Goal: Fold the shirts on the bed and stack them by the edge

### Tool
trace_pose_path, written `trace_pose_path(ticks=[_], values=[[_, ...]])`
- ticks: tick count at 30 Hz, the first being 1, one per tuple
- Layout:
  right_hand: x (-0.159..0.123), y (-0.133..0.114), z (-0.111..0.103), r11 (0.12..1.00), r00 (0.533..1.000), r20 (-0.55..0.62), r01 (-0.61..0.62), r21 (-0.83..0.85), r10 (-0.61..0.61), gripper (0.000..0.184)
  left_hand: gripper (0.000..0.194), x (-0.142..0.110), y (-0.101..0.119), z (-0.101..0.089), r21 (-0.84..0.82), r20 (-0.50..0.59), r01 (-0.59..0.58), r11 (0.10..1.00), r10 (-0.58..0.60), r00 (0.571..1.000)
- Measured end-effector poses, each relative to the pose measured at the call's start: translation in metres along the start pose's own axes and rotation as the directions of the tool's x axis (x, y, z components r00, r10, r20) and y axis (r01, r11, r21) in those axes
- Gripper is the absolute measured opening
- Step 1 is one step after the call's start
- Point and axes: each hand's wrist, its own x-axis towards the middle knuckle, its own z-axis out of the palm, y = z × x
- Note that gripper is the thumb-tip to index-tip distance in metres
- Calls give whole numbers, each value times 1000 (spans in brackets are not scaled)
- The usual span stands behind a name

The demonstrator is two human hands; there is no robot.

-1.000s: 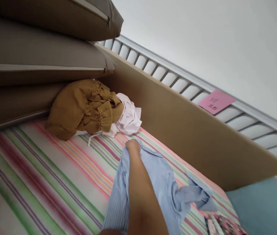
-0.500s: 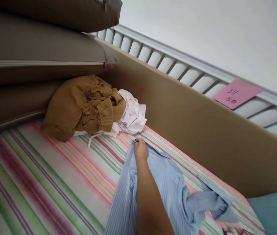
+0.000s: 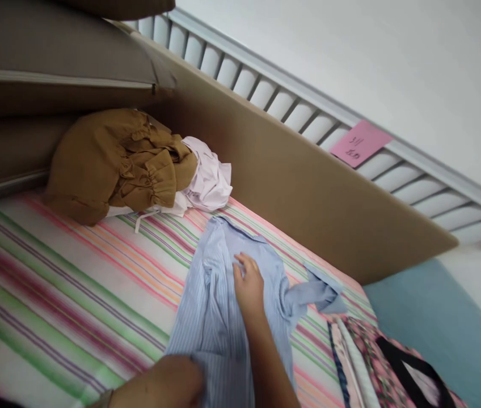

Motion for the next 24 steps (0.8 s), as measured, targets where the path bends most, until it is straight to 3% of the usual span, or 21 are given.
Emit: trace_pose_path(ticks=[3,5,7,8,9,11,13,15,18,20,24], values=[[-95,3,-42,995,996,-4,-85,55,86,29,12,-1,3,-11,82,70,31,996,-37,997],[-148,-2,-59,987,990,10,-140,81,140,26,15,0,3,-23,97,134,47,994,-60,989],[-186,-11,-69,988,993,26,-121,93,119,23,18,3,-1,-36,61,72,32,998,-36,997],[-198,-16,-72,992,996,28,-87,87,85,22,17,5,-3,-43,36,-32,11,999,-10,999],[-205,-21,-75,996,999,25,-48,72,46,21,17,7,-6,-48,24,-168,-7,1000,11,986],[-211,-29,-79,1000,1000,11,4,22,-4,22,18,12,-13,-57,32,-417,-10,999,23,909],[-211,-36,-82,1000,1000,13,9,-24,-9,28,22,18,-19,-62,38,-545,42,998,-14,838],[-213,-45,-81,999,997,76,12,-51,-8,40,29,23,-22,-62,48,-574,91,995,-48,818],[-225,-62,-69,995,964,263,2,-104,26,65,36,29,-22,-56,79,-549,102,992,-42,835],[-238,-70,-57,986,934,342,-56,-157,107,72,38,32,-21,-52,102,-536,89,991,-21,844],[-266,-63,-43,988,950,287,-94,-126,127,73,40,35,-20,-49,143,-513,91,986,-5,859]])
